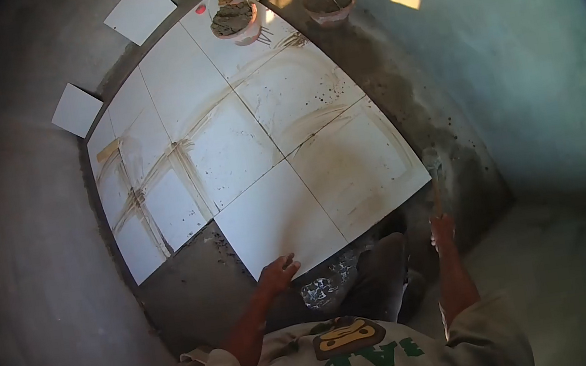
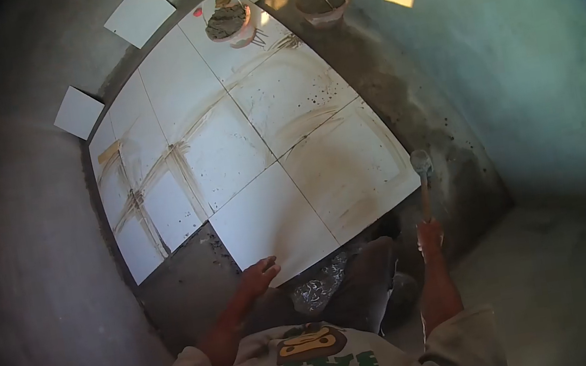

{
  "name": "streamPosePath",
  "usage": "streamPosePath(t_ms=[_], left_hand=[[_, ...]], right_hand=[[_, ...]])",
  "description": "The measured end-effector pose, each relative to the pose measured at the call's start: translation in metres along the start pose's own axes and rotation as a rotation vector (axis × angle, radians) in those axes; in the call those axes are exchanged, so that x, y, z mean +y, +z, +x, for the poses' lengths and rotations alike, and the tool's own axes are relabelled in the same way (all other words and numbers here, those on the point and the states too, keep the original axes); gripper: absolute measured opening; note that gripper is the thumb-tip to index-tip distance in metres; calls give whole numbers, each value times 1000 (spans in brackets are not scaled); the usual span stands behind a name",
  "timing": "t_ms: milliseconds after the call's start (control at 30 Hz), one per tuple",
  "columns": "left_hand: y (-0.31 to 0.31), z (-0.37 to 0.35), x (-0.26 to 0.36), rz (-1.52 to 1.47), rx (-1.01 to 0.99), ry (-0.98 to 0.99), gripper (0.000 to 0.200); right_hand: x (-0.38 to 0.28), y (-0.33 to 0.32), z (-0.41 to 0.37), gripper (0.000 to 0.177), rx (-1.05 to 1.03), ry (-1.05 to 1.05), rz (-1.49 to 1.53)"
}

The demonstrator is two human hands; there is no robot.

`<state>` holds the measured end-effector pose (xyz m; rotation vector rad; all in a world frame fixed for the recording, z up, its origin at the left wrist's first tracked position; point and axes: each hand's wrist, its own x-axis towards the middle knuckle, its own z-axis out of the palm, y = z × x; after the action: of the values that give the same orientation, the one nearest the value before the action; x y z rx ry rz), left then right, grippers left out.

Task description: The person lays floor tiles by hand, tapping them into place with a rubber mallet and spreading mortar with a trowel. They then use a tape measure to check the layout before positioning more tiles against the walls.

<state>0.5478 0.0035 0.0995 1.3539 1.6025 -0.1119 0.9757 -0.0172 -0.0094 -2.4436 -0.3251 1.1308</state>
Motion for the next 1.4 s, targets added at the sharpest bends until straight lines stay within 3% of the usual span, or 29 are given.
streamPosePath(t_ms=[100,200,300,400,500,567,633,800,867,933,1167,1400], left_hand=[[-63,-65,-96,-111,164,80,54],[-116,-126,-212,-33,197,18,53],[-143,-172,-326,219,271,-68,52],[-157,-215,-379,181,335,-171,53],[-154,-235,-385,212,233,-158,55],[-147,-240,-365,117,159,-133,57],[-142,-233,-345,208,78,-77,59],[-145,-226,-291,208,83,164,58],[-151,-224,-273,239,123,149,57],[-151,-222,-269,256,132,137,56],[-128,-225,-290,384,238,373,56],[-171,-207,-291,638,36,292,61]], right_hand=[[44,10,-126,20,34,65,62],[90,43,-242,21,138,54,208],[117,73,-316,22,109,110,222],[134,93,-371,20,86,134,254],[143,103,-405,17,32,151,233],[157,117,-418,16,-32,174,258],[161,126,-435,16,-74,206,257],[191,151,-439,16,-169,264,125],[197,157,-440,18,-188,256,4],[195,154,-446,19,-224,274,-36],[213,143,-433,20,-282,238,-199],[205,164,-439,25,-162,263,-238]])
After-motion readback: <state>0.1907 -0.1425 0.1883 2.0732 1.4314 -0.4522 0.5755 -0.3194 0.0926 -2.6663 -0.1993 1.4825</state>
